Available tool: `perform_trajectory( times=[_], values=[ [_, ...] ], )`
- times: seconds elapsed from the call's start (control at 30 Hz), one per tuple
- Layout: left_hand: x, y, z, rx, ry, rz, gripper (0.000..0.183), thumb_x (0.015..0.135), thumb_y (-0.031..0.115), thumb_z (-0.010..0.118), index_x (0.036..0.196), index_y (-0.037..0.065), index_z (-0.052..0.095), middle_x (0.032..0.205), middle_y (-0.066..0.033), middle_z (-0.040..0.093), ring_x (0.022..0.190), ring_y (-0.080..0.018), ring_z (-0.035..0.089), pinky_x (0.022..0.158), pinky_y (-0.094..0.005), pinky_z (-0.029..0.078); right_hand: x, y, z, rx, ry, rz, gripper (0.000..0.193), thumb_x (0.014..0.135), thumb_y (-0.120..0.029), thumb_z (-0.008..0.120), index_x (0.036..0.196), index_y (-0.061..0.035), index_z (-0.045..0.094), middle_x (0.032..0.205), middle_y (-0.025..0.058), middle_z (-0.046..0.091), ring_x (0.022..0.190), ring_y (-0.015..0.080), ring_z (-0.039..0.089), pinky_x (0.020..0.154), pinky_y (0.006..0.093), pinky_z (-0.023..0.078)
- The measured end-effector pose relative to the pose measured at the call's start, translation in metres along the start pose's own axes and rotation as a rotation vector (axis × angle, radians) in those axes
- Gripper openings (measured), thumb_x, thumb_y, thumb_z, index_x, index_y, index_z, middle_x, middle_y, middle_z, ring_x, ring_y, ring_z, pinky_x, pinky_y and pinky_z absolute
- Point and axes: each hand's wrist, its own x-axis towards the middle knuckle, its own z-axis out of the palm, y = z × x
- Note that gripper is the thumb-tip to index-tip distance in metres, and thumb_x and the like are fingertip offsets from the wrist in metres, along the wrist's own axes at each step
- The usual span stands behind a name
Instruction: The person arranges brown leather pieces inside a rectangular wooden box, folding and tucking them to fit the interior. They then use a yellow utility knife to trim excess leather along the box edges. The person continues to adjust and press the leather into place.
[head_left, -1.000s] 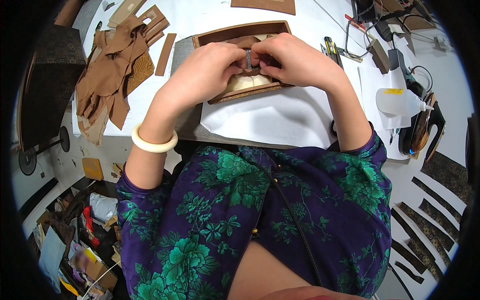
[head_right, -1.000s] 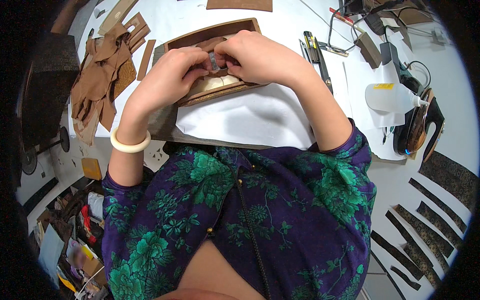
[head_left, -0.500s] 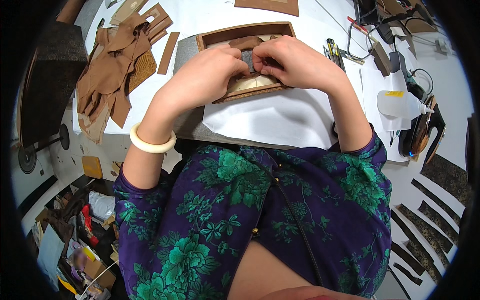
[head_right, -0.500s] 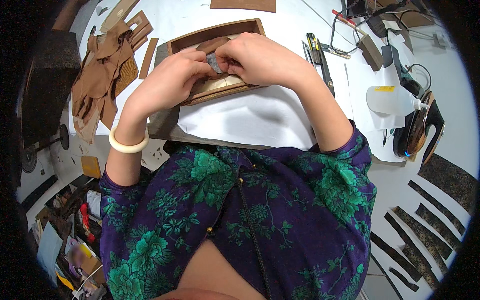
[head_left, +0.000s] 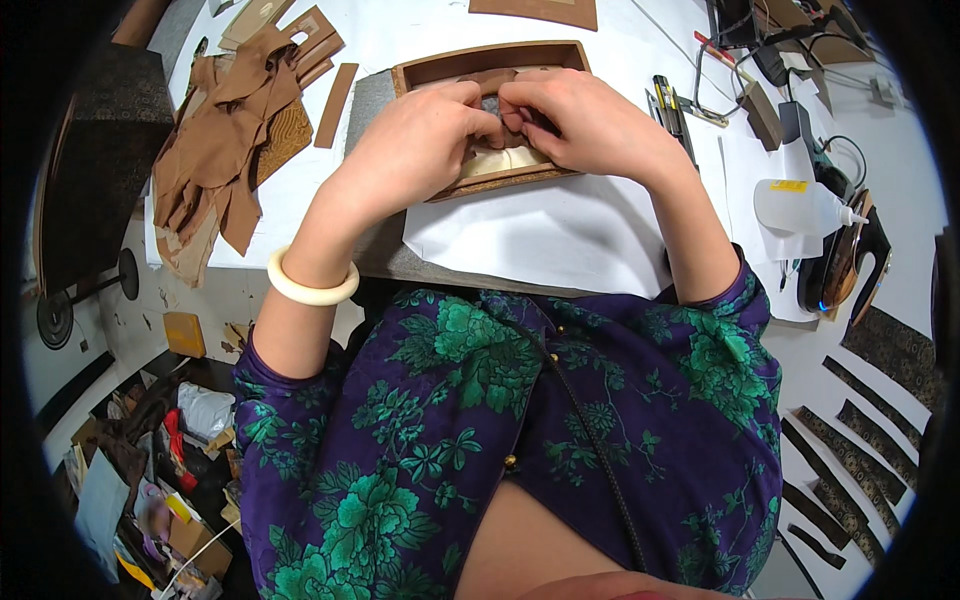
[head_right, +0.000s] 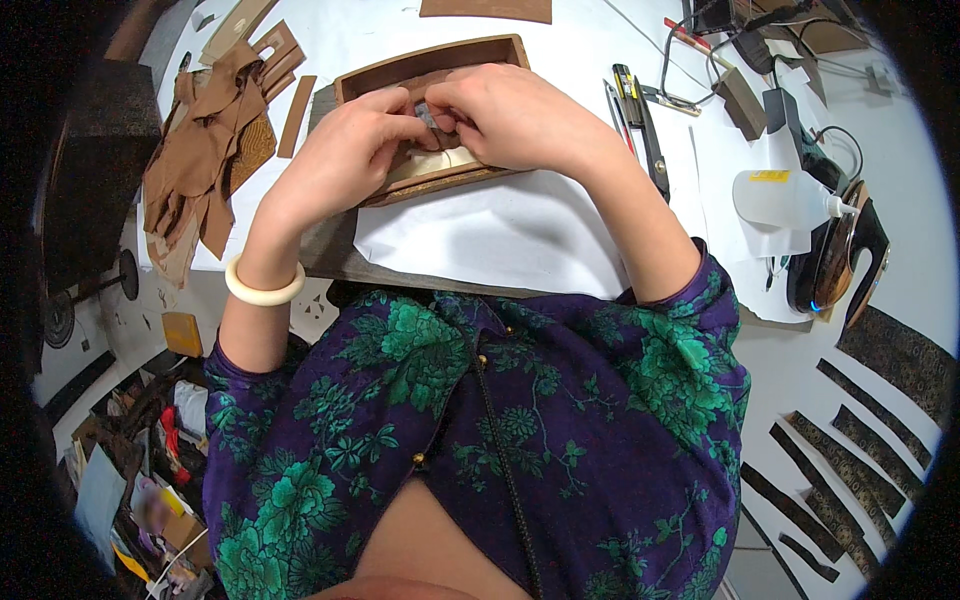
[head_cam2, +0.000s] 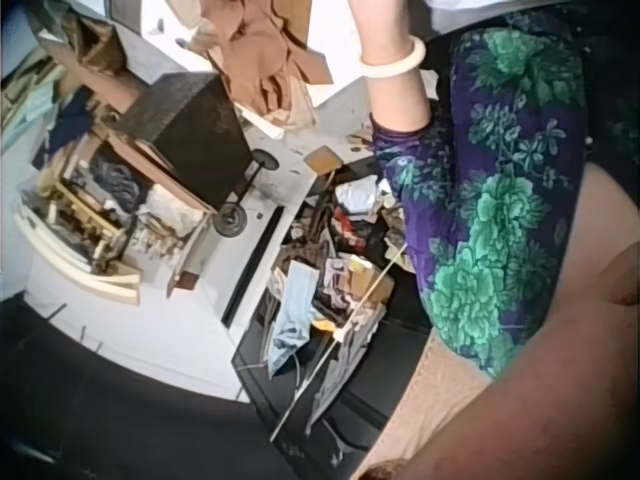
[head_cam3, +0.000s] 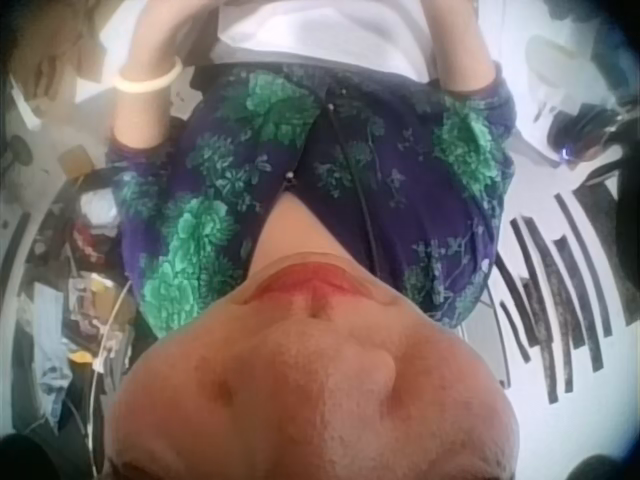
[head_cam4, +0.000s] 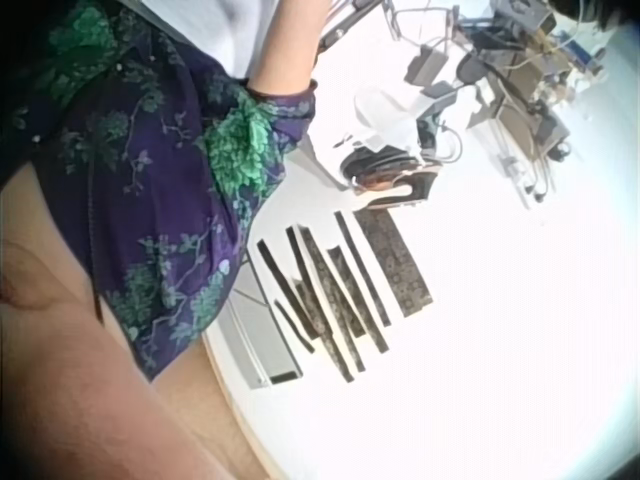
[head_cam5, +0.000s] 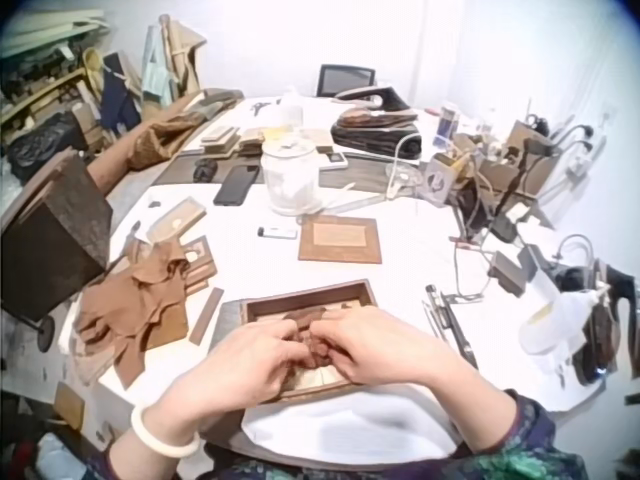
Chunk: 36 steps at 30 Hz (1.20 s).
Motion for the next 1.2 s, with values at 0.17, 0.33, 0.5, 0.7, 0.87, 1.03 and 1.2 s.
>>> perform_trajectory(
  times=[0.17,0.33,0.5,0.7,0.87,1.03,1.2],
  values=[
    [0.0,0.002,0.001,-0.015,0.071,-0.005,0.022,0.09,-0.003,0.067,0.111,-0.002,0.075,0.103,-0.0175,0.07,0.099,-0.0391,0.068,0.088,-0.0473,0.056,0.002,-0.009,-0.009,0.076,-0.054,0.094,0.019,0.083,-0.007,0.077,0.098,-0.0017,0.066,0.092,0.0167,0.073,0.089,0.0387,0.071,0.079,0.0484,0.056],
    [0.006,-0.006,0.003,-0.118,0.077,0.023,0.021,0.088,-0.003,0.071,0.109,-0.003,0.075,0.104,-0.0185,0.073,0.095,-0.0392,0.071,0.083,-0.046,0.058,0.009,-0.008,-0.005,0.023,-0.067,0.089,0.039,0.076,-0.006,0.088,0.101,-0.0027,0.058,0.089,0.0144,0.068,0.085,0.0402,0.066,0.075,0.0465,0.053],
    [0.013,-0.01,0.005,-0.095,0.093,0.03,0.018,0.086,-0.005,0.072,0.103,-0.004,0.076,0.101,-0.0175,0.074,0.091,-0.0389,0.073,0.079,-0.0439,0.059,0.011,-0.011,0.001,-0.101,-0.057,0.131,0.053,0.07,-0.01,0.094,0.109,-0.0041,0.06,0.105,0.0148,0.074,0.103,0.0392,0.072,0.086,0.0476,0.058],
    [0.015,-0.012,0.011,-0.092,0.166,0.046,0.01,0.087,0.0,0.071,0.095,-0.002,0.076,0.097,-0.0181,0.073,0.092,-0.0404,0.072,0.079,-0.0487,0.059,0.011,-0.012,0.009,-0.201,0.005,0.087,0.063,0.067,-0.01,0.096,0.115,-0.0024,0.056,0.113,0.0161,0.071,0.11,0.0402,0.07,0.09,0.0478,0.059],
    [0.016,-0.01,0.01,-0.104,0.166,0.033,0.009,0.087,0.0,0.071,0.094,-0.002,0.076,0.097,-0.0175,0.073,0.092,-0.0403,0.072,0.079,-0.0489,0.059,0.009,-0.008,0.007,-0.165,0.013,0.056,0.064,0.067,-0.009,0.095,0.117,-0.0022,0.056,0.114,0.0166,0.07,0.109,0.0408,0.07,0.09,0.0486,0.059],
    [0.014,-0.014,0.004,-0.171,0.14,0.077,0.013,0.087,-0.001,0.07,0.1,-0.001,0.075,0.094,-0.018,0.072,0.091,-0.0402,0.071,0.08,-0.0493,0.058,0.007,-0.008,-0.024,0.032,-0.09,0.076,0.05,0.075,-0.008,0.091,0.116,-0.0046,0.062,0.094,0.0137,0.069,0.088,0.039,0.068,0.076,0.0443,0.055],
    [-0.002,-0.003,-0.019,-0.093,-0.105,0.058,0.021,0.092,0.0,0.066,0.111,-0.001,0.074,0.092,-0.0185,0.07,0.092,-0.0371,0.068,0.095,-0.0449,0.053,-0.004,0.0,-0.022,0.106,-0.124,0.047,0.02,0.095,-0.009,0.076,0.111,-0.004,0.065,0.082,0.0149,0.069,0.076,0.0369,0.066,0.07,0.0425,0.054]
  ],
)
